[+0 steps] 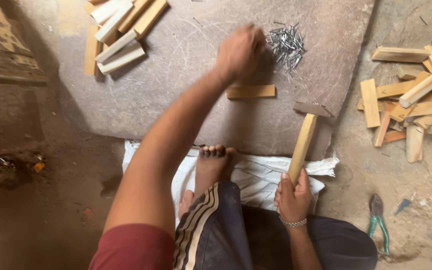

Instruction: The person hammers nails into small wooden blocks using a hammer. They pick up a nail, place it on a block, and strike it with the hammer repeatedly. The person works on multiple blocks, moving finished pieces aside.

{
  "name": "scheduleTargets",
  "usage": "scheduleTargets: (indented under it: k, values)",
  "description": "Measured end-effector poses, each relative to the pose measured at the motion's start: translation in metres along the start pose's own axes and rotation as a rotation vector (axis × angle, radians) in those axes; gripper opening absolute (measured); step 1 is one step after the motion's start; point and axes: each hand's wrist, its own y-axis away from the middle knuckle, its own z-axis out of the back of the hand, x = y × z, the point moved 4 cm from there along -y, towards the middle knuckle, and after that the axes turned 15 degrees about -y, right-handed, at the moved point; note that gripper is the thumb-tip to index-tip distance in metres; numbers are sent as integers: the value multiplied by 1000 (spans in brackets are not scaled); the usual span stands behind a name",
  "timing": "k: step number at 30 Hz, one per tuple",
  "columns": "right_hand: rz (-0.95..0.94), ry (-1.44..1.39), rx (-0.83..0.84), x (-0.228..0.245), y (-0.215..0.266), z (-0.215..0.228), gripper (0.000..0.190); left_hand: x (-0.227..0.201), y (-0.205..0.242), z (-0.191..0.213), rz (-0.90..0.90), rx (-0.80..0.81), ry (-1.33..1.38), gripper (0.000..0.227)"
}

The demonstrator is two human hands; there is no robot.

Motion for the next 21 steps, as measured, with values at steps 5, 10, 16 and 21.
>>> scheduleTargets:
  k: [5, 10, 16, 21]
  values:
    - [-1, -21, 21, -1, -2, 3, 42, -2, -43, -27, -266, 294, -232, 6]
    - [10, 15, 15, -5, -2, 6, 44, -12, -32, -15, -321, 187, -269, 25]
    - [422, 515, -24, 11, 1, 2, 53, -1, 52, 9, 203, 346, 607, 2]
    - [396, 691, -23, 18, -11, -19, 58, -3, 121, 21, 461, 419, 1108, 9]
